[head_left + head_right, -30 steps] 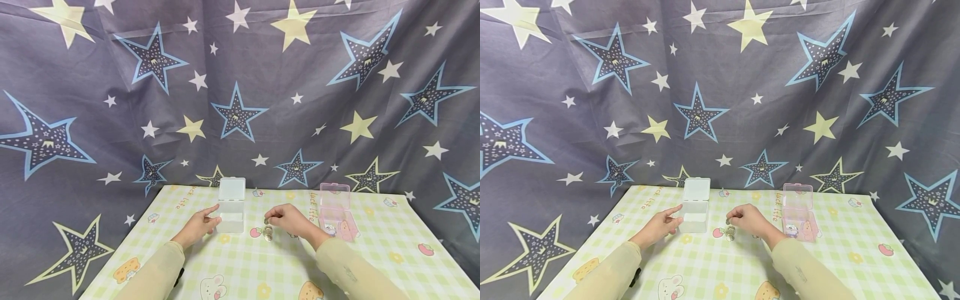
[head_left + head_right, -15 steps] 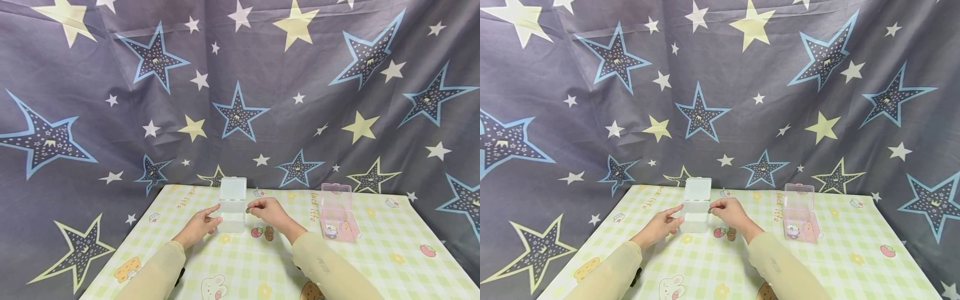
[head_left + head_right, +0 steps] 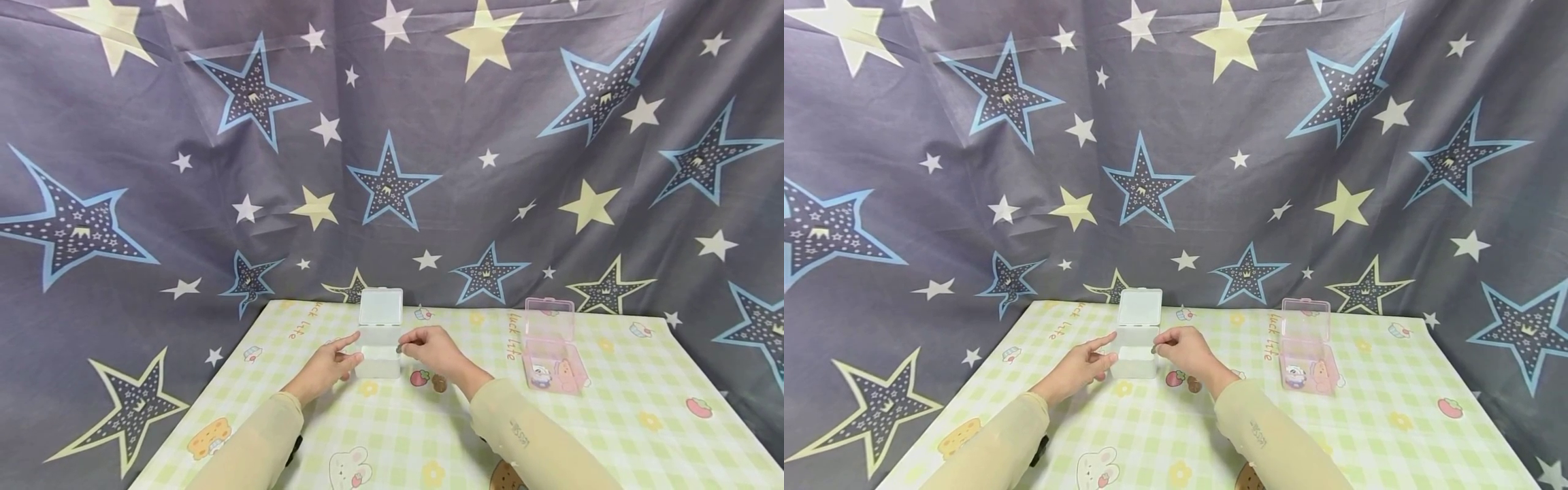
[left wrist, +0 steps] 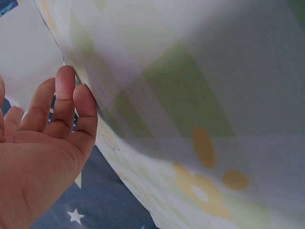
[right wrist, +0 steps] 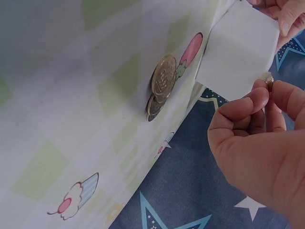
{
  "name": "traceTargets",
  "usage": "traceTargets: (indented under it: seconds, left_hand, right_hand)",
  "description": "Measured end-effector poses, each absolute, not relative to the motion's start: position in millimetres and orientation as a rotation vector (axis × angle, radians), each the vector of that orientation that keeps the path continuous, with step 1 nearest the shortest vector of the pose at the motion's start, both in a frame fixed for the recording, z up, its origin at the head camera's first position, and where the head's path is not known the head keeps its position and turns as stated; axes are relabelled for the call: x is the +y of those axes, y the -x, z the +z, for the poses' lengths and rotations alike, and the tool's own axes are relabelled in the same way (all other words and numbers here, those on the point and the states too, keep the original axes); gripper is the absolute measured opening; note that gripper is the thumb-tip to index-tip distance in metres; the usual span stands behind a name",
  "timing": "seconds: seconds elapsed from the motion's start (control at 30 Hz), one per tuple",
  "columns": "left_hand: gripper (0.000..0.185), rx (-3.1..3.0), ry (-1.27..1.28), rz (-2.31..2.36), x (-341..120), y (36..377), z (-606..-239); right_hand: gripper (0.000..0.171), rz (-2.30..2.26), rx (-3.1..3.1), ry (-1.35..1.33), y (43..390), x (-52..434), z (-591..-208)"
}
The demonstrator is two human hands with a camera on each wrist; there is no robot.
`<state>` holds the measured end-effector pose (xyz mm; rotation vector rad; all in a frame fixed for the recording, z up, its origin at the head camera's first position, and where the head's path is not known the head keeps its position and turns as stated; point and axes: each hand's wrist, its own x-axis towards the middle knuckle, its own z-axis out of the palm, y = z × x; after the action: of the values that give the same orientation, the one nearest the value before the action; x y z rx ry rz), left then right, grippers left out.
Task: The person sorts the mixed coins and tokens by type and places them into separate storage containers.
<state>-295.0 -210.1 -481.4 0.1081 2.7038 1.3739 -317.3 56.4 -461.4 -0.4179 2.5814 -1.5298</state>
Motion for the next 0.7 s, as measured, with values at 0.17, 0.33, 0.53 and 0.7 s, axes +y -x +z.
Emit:
traceTargets:
  seconds: [0.17,0.33,0.53,0.7]
  left_hand:
    - [0.059,2.707,-0.118,1.364,-210.6,295.4,-480.2]
    - [0.059,2.707,-0.107,1.367,-210.5,296.5,-481.2]
    - [0.059,2.712,-0.107,1.363,-210.3,296.3,-481.6]
    - [0.059,2.706,-0.1,1.366,-210.0,295.7,-481.9]
  right_hand:
    - [0.014,-1.509,2.581,0.408,316.8,55.3,-462.8]
    - [0.013,-1.514,2.571,0.407,316.0,55.2,-462.3]
    - [0.014,-1.518,2.562,0.414,315.4,55.5,-462.7]
    - [0.018,-1.515,2.554,0.431,314.6,56.0,-462.7]
